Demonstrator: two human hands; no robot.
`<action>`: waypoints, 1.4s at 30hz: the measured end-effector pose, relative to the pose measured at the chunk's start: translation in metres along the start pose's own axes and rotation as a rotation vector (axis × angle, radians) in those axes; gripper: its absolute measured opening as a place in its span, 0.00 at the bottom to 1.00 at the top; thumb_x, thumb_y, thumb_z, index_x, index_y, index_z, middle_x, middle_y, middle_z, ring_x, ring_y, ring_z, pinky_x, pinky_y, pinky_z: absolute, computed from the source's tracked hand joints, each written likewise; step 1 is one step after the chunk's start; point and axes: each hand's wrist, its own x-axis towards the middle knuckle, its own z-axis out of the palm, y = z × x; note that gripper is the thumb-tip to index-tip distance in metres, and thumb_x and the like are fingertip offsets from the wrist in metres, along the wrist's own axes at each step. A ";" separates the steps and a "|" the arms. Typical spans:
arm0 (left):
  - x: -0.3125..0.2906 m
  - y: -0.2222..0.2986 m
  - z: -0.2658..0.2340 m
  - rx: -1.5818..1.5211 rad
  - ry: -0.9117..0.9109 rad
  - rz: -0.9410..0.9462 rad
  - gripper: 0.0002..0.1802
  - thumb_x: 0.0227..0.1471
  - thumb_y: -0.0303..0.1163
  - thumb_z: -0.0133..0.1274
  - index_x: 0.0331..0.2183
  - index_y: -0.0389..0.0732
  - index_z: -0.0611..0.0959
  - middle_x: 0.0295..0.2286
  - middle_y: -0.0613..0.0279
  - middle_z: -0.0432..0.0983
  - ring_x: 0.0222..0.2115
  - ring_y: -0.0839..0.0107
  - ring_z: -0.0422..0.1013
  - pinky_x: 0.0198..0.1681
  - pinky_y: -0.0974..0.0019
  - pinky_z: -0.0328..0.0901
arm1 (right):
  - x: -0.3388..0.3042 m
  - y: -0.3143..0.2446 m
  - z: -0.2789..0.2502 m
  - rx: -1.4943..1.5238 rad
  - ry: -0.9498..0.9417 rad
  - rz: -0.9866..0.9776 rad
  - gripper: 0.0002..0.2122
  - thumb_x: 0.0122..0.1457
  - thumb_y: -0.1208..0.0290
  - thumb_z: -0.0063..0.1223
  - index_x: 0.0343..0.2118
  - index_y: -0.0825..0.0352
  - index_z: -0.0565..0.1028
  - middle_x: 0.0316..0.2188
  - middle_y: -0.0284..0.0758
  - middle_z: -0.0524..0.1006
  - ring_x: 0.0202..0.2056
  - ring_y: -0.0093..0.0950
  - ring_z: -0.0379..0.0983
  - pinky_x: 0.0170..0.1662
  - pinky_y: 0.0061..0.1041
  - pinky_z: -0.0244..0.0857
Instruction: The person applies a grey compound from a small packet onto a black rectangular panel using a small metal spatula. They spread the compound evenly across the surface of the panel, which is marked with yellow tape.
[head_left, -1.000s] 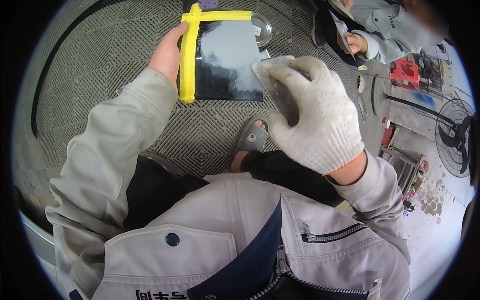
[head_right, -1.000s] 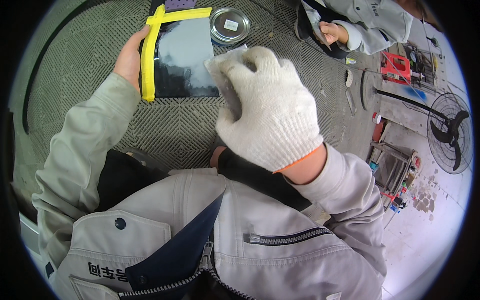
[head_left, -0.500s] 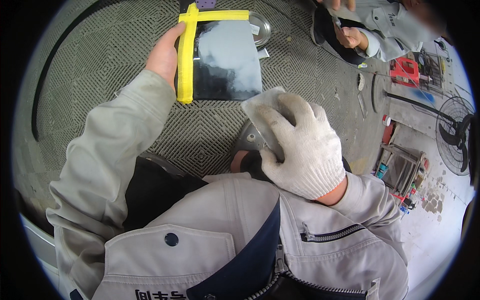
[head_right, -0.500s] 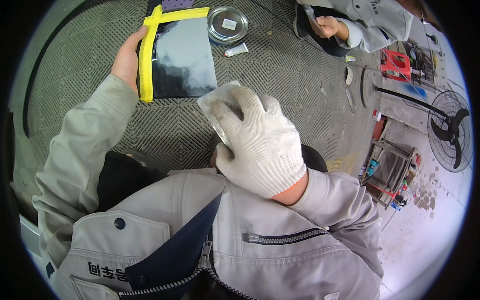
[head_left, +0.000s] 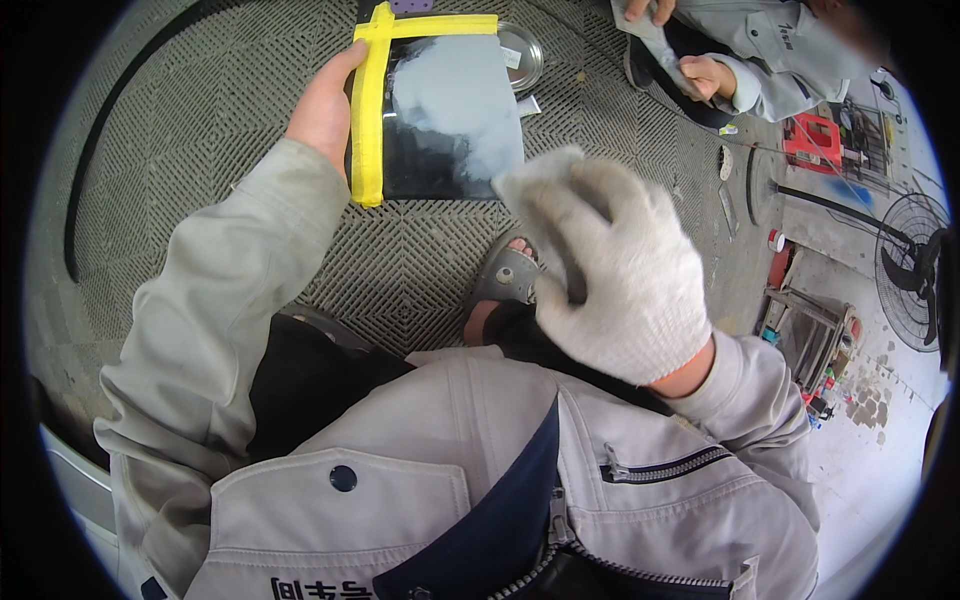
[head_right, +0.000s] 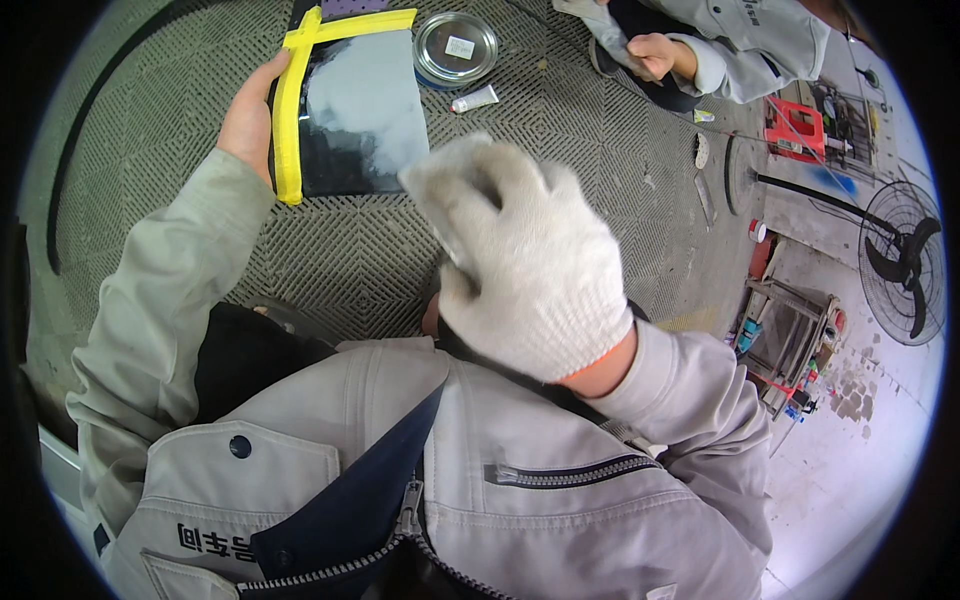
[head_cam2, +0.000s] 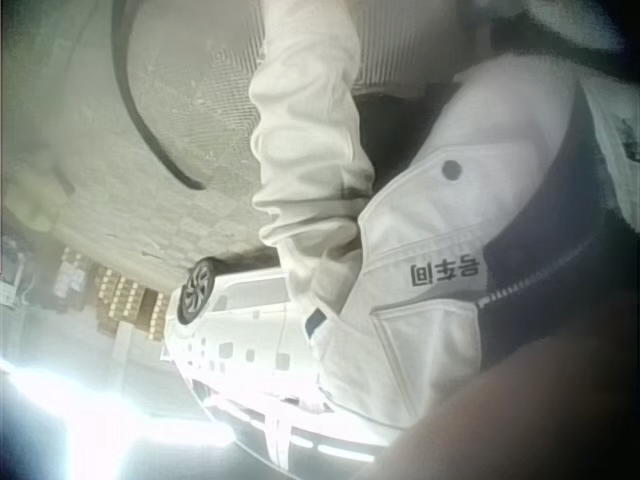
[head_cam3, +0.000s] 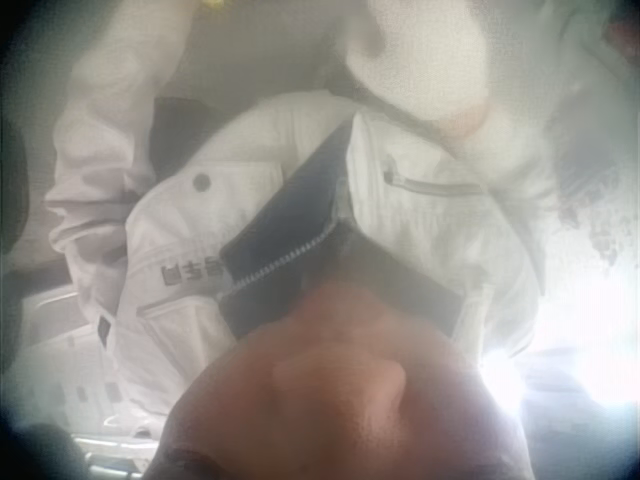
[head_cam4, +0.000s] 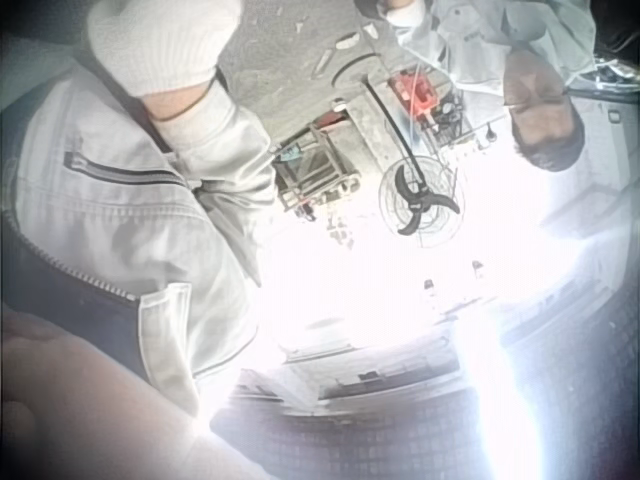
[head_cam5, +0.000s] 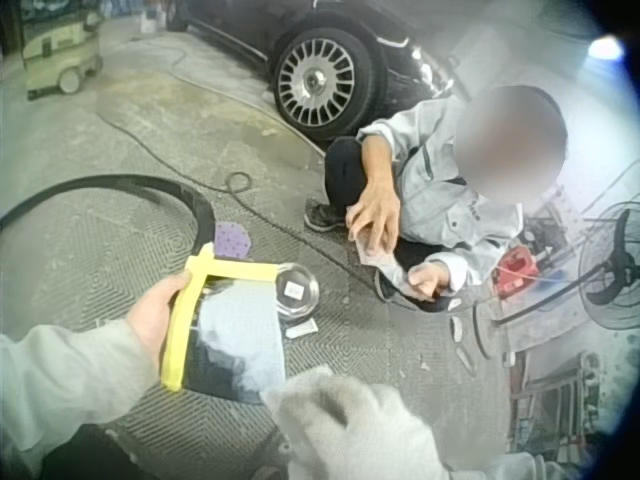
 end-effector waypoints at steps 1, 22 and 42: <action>-0.001 0.001 0.001 0.003 0.011 0.011 0.28 0.71 0.53 0.57 0.56 0.40 0.86 0.46 0.58 0.88 0.43 0.63 0.85 0.51 0.57 0.80 | -0.005 -0.004 0.001 0.007 -0.039 0.006 0.29 0.45 0.70 0.69 0.56 0.57 0.83 0.56 0.41 0.75 0.51 0.46 0.79 0.43 0.42 0.84; -0.071 0.041 -0.009 -0.126 -0.066 -0.022 0.27 0.78 0.48 0.46 0.63 0.39 0.81 0.54 0.54 0.87 0.50 0.57 0.85 0.57 0.52 0.79 | 0.078 0.099 0.056 1.532 -0.114 -0.018 0.29 0.71 0.59 0.63 0.69 0.69 0.73 0.58 0.44 0.79 0.55 0.30 0.81 0.60 0.30 0.78; -0.084 0.046 -0.001 -0.063 0.023 0.039 0.26 0.78 0.47 0.45 0.60 0.38 0.83 0.49 0.53 0.89 0.44 0.59 0.87 0.49 0.56 0.84 | 0.094 0.070 0.083 1.698 -0.077 -0.081 0.30 0.64 0.60 0.71 0.65 0.69 0.74 0.59 0.39 0.77 0.64 0.36 0.73 0.73 0.42 0.65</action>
